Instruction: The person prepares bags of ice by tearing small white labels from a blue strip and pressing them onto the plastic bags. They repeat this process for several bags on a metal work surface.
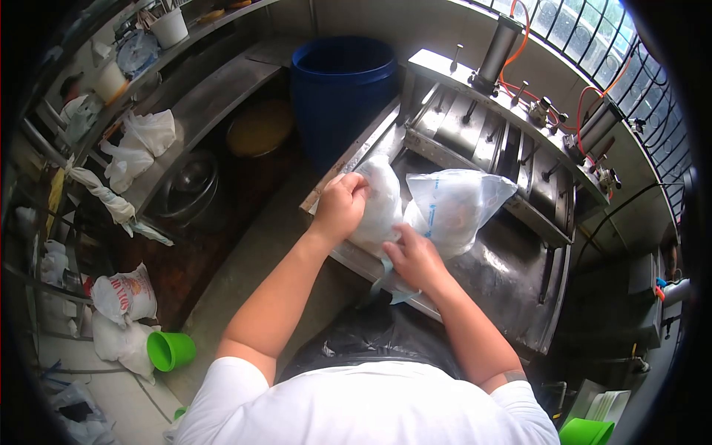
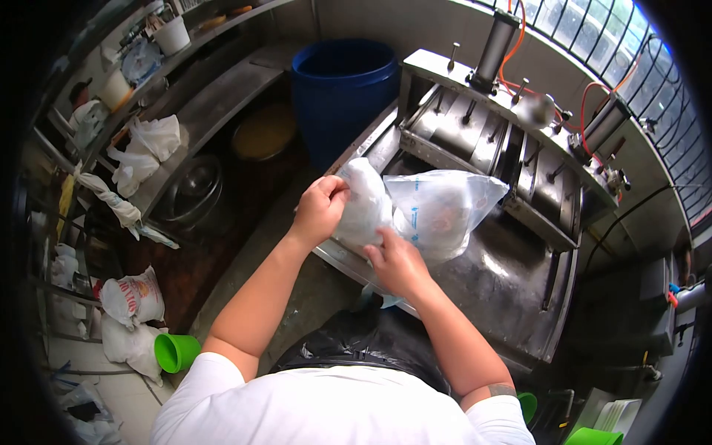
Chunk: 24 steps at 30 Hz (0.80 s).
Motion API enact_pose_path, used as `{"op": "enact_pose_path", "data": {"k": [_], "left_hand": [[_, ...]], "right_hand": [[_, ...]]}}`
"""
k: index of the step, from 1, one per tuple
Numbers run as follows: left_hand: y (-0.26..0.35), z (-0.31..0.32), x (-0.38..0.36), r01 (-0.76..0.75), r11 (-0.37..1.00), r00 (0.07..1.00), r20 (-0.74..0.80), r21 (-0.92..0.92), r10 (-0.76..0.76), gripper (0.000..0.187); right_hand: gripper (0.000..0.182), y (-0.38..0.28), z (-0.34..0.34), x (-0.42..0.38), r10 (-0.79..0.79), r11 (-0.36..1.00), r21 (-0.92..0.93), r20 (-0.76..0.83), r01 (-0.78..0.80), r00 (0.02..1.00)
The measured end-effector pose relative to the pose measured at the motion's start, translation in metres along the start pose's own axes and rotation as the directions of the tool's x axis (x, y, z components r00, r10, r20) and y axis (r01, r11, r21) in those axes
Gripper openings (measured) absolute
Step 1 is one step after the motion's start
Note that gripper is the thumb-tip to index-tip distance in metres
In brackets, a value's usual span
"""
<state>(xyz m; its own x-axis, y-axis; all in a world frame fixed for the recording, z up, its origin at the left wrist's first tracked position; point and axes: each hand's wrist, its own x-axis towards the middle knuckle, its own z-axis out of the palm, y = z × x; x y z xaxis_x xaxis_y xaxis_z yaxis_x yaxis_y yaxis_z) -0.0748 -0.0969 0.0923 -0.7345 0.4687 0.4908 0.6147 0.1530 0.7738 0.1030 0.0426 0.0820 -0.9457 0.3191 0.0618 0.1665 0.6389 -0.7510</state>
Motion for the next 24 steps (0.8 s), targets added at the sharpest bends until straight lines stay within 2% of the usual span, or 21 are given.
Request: {"op": "enact_pose_path", "data": {"k": [1,2,4,8,10,11,13,14,16,17,18,19,20,21,22,24], "left_hand": [[-0.010,0.005,0.004,-0.036,0.997,0.999,-0.016,0.066,0.037,0.010],[-0.009,0.005,0.006,-0.041,0.997,0.999,-0.016,0.065,0.043,0.010],[-0.004,0.003,0.008,0.029,0.997,0.999,0.021,0.076,-0.030,0.009],[-0.006,-0.001,0.011,0.007,0.993,0.998,0.057,0.121,-0.014,0.008],[-0.014,0.000,0.012,0.040,0.993,0.998,0.051,0.108,-0.045,0.019],[-0.013,-0.002,0.013,0.039,0.993,0.998,0.048,0.107,-0.044,0.019],[-0.011,-0.006,0.013,0.188,0.981,0.982,0.022,0.053,-0.189,0.044],[-0.015,-0.009,0.014,0.188,0.981,0.982,0.018,0.050,-0.190,0.044],[-0.031,-0.016,0.012,0.183,0.983,0.983,0.017,-0.016,-0.183,0.071],[-0.043,-0.018,0.010,0.171,0.980,0.985,0.021,-0.100,-0.170,0.063],[-0.048,-0.022,0.008,0.170,0.980,0.985,0.018,-0.101,-0.169,0.063],[-0.051,-0.026,0.004,0.327,0.899,0.943,0.166,-0.291,-0.289,0.054],[-0.053,-0.027,-0.001,0.483,0.757,0.871,0.331,-0.440,-0.363,0.047],[-0.056,-0.022,-0.008,0.432,0.766,0.900,0.289,-0.477,-0.327,0.027],[-0.056,-0.022,-0.006,0.430,0.766,0.900,0.288,-0.477,-0.326,0.027],[-0.047,-0.025,-0.002,0.406,0.897,0.906,0.205,-0.173,-0.370,0.019]], "right_hand": [[0.065,-0.006,-0.007,0.012,0.081,0.997,0.010,0.062,-0.082,0.995],[0.065,-0.009,-0.008,0.025,0.079,0.997,0.009,0.057,-0.080,0.995],[0.072,-0.013,-0.007,0.050,-0.091,0.995,-0.064,-0.198,0.080,0.976],[0.075,-0.030,-0.011,0.092,-0.103,0.995,-0.026,-0.217,0.100,0.971],[0.074,-0.025,-0.006,0.109,-0.100,0.995,0.012,-0.125,0.103,0.987],[0.073,-0.021,-0.004,0.116,-0.160,0.986,0.032,-0.124,0.165,0.979],[0.072,-0.008,-0.002,0.122,-0.168,0.984,0.048,-0.114,0.174,0.979],[0.071,-0.008,-0.003,0.122,-0.175,0.981,0.066,-0.105,0.182,0.979],[0.069,-0.006,-0.005,0.113,-0.174,0.982,0.064,-0.093,0.180,0.980],[0.066,-0.006,-0.005,0.107,-0.172,0.982,0.066,-0.085,0.177,0.982],[0.066,-0.003,-0.001,0.099,-0.174,0.982,0.064,-0.085,0.180,0.981],[0.063,0.004,0.007,0.091,-0.131,0.960,0.230,-0.148,0.163,0.980],[0.059,0.015,0.017,0.086,-0.079,0.908,0.389,-0.203,0.155,0.976],[0.040,0.050,0.039,0.093,-0.133,0.900,0.353,-0.334,0.255,0.933],[0.040,0.055,0.042,0.089,-0.135,0.900,0.352,-0.335,0.257,0.932],[0.023,0.050,0.041,0.080,0.043,0.923,0.380,-0.278,0.069,0.960]]}}
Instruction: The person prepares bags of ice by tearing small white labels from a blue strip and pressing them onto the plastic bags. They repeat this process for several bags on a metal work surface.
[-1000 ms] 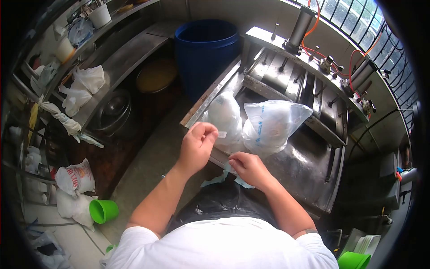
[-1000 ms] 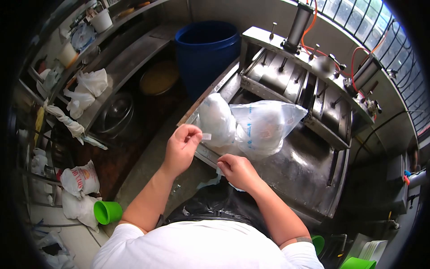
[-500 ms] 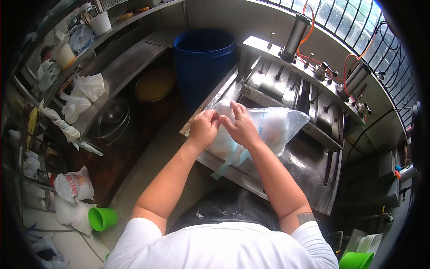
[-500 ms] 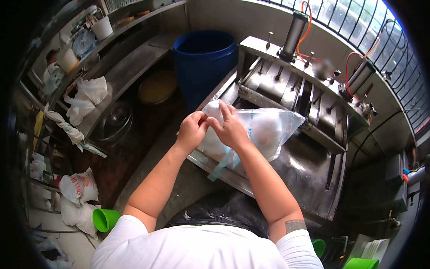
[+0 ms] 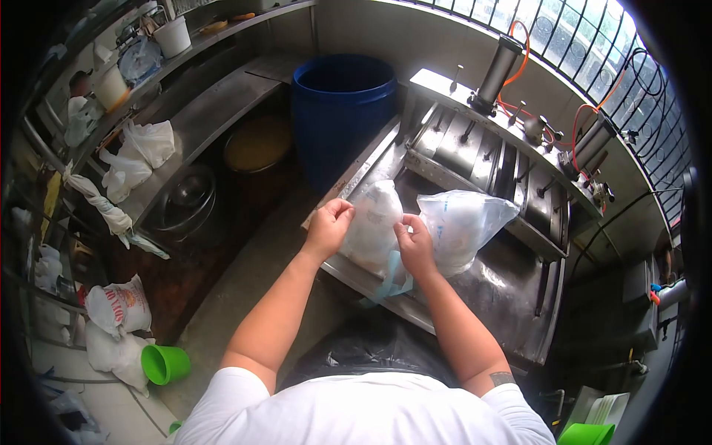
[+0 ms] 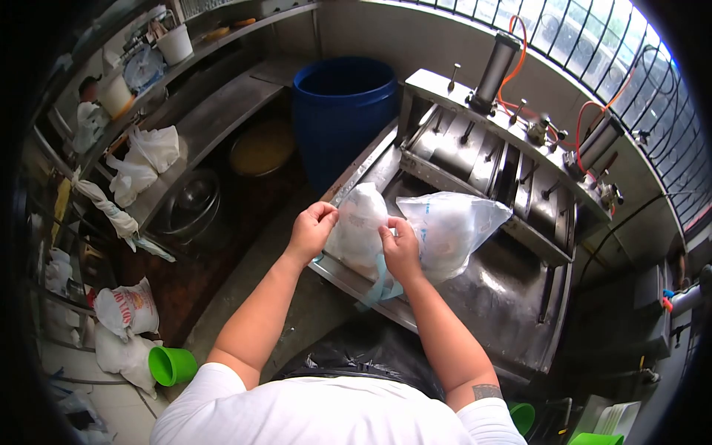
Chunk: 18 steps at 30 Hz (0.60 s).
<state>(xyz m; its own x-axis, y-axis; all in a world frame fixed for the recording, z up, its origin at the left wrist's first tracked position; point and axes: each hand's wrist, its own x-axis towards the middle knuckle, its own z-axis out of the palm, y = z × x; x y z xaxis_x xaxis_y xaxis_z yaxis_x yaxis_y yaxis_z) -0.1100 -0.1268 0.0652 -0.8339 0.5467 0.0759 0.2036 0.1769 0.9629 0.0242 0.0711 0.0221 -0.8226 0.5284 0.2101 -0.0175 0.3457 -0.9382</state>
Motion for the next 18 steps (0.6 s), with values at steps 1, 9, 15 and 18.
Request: {"op": "enact_pose_path", "data": {"k": [1,9,15,18], "left_hand": [[0.006,0.002,0.000,-0.052,0.996,0.998,-0.041,0.077,0.055,0.013],[0.020,0.015,0.011,-0.277,0.945,0.947,-0.119,0.177,0.300,0.009],[0.052,0.003,0.002,-0.346,0.920,0.915,-0.150,0.182,0.374,0.004],[0.085,-0.006,-0.008,-0.350,0.912,0.906,-0.170,0.214,0.388,0.003]], "right_hand": [[0.015,-0.003,0.005,-0.004,-0.024,0.999,0.020,-0.087,0.026,0.996],[0.012,-0.023,0.005,-0.005,-0.030,0.998,-0.060,-0.156,0.021,0.987],[0.011,-0.042,-0.003,-0.011,-0.106,0.992,-0.083,-0.196,0.091,0.975],[0.008,-0.065,-0.005,-0.014,-0.142,0.990,-0.039,-0.237,0.137,0.961]]}}
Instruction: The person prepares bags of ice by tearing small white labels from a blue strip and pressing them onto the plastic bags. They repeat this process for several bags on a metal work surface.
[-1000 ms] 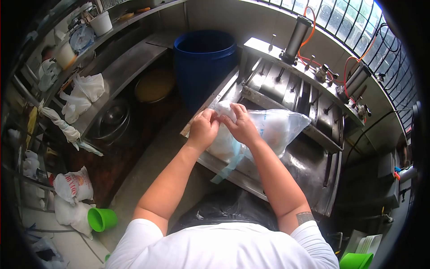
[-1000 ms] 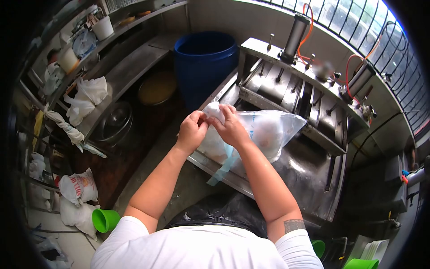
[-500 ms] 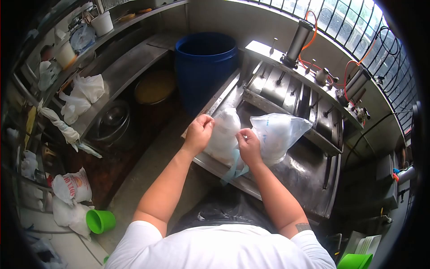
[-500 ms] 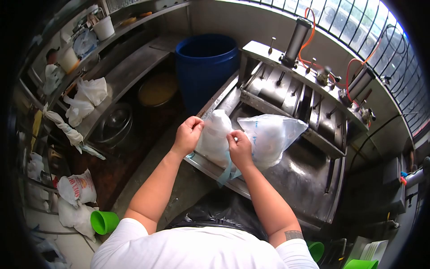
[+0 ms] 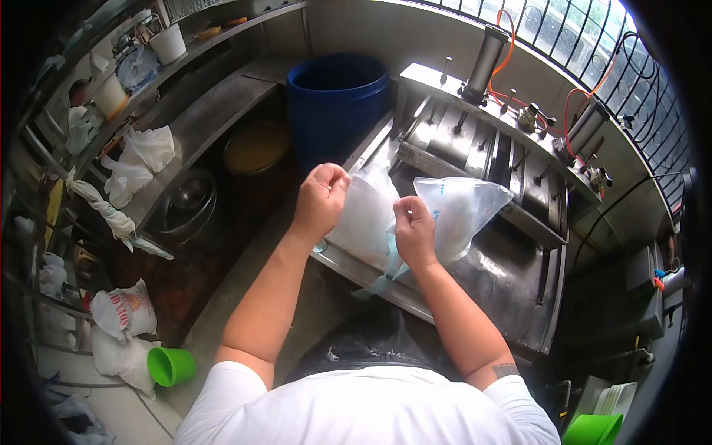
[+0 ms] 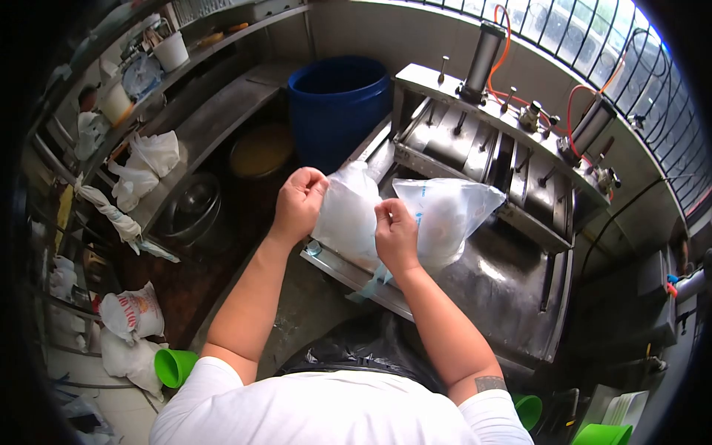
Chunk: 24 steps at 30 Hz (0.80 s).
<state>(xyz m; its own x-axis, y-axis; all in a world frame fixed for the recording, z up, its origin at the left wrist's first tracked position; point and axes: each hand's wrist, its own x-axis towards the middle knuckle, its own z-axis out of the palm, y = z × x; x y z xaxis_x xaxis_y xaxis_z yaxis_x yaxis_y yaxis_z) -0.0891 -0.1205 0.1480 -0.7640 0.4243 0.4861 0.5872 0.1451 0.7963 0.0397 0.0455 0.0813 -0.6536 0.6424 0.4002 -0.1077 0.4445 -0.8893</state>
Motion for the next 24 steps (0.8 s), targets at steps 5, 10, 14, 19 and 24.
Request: {"op": "enact_pose_path", "data": {"k": [5,10,14,19,24], "left_hand": [[0.046,-0.028,0.005,0.004,0.877,0.990,0.123,-0.481,0.063,0.024],[0.033,-0.035,0.006,0.076,0.913,0.995,-0.032,-0.401,-0.097,0.061],[0.010,-0.006,-0.024,0.753,0.325,0.657,0.683,-0.572,-0.319,0.077],[0.038,0.018,-0.054,0.785,0.214,0.604,0.795,-0.582,-0.052,0.043],[0.064,0.032,-0.046,0.280,0.902,0.751,0.660,-0.329,0.008,0.021]], "right_hand": [[0.006,-0.040,-0.018,0.005,-0.135,0.979,0.152,-0.035,0.139,0.990],[0.006,-0.096,-0.080,-0.007,-0.347,0.928,0.153,0.024,0.339,0.938],[0.014,-0.093,-0.116,-0.028,-0.412,0.897,0.227,0.124,0.379,0.903],[0.022,-0.089,-0.158,-0.053,-0.423,0.901,0.034,0.292,0.432,0.858],[0.034,-0.097,-0.216,-0.067,0.421,0.850,-0.525,0.623,-0.047,0.659]]}}
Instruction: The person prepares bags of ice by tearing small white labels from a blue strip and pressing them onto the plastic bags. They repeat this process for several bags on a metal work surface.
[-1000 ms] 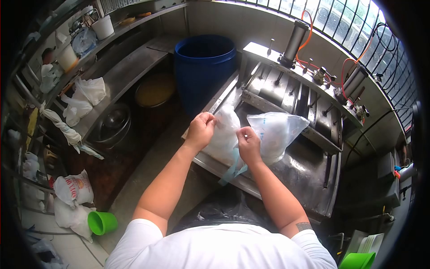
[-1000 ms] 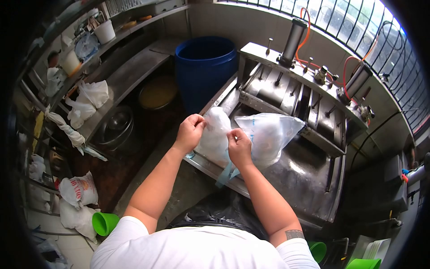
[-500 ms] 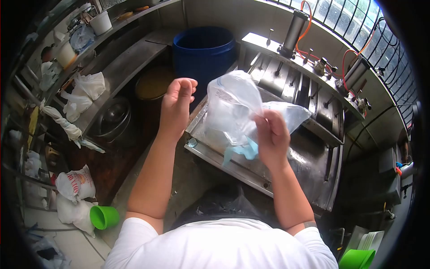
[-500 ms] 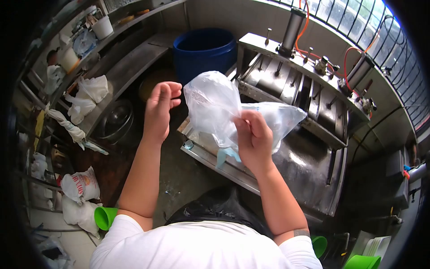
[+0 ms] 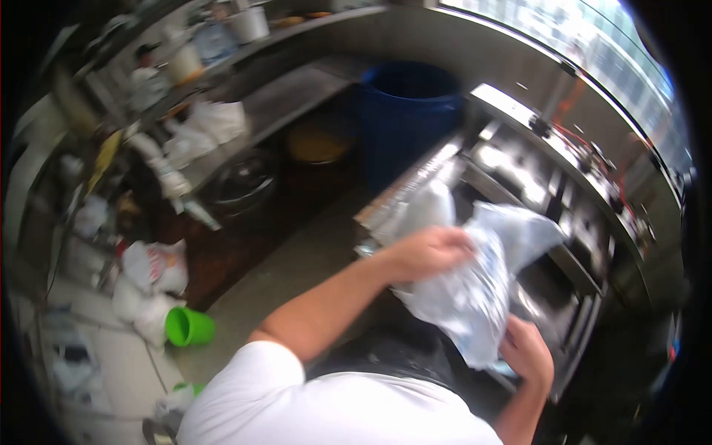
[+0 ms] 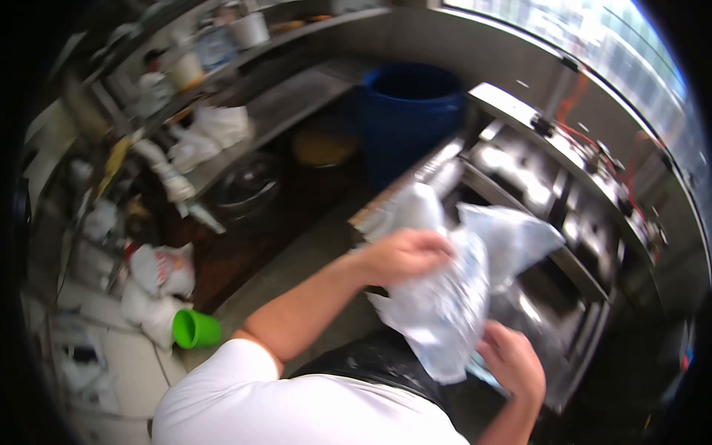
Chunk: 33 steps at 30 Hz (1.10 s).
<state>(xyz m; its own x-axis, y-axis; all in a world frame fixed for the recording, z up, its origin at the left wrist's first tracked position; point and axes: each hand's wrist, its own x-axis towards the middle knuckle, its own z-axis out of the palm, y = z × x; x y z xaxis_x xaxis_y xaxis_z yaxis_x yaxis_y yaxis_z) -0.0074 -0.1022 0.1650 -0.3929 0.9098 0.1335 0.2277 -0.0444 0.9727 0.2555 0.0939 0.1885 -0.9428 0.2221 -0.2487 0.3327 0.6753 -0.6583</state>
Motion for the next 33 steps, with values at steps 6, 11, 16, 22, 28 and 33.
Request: {"op": "enact_pose_path", "data": {"k": [6,11,16,22,28,33], "left_hand": [[0.037,0.071,0.012,-0.234,0.934,0.711,0.702,0.271,-0.025,0.029],[0.038,0.069,0.036,0.085,0.984,0.893,0.450,-0.158,-0.005,0.034],[-0.005,0.028,0.029,0.267,0.957,0.759,0.636,-0.112,-0.138,0.033],[0.014,0.060,0.062,0.207,0.754,0.967,0.247,-0.623,-0.061,0.013],[-0.025,0.054,0.180,-0.061,0.998,0.887,-0.460,-0.016,0.047,0.020],[-0.139,0.051,0.188,0.317,0.947,0.888,-0.368,0.055,-0.276,0.045]], "right_hand": [[0.098,0.034,0.030,-0.008,-0.199,0.714,0.612,-0.289,0.341,0.936],[0.043,0.099,0.039,-0.006,0.003,0.550,0.833,-0.067,0.054,0.998],[0.016,0.128,0.022,-0.014,0.263,0.493,0.854,-0.326,0.164,0.908],[0.021,0.090,-0.026,0.013,0.164,0.580,0.799,-0.303,0.157,0.939],[0.015,0.103,-0.071,0.120,0.215,0.399,0.902,-0.267,0.165,0.939],[0.019,0.152,-0.019,0.199,0.483,0.447,0.885,-0.117,-0.129,0.868]]}}
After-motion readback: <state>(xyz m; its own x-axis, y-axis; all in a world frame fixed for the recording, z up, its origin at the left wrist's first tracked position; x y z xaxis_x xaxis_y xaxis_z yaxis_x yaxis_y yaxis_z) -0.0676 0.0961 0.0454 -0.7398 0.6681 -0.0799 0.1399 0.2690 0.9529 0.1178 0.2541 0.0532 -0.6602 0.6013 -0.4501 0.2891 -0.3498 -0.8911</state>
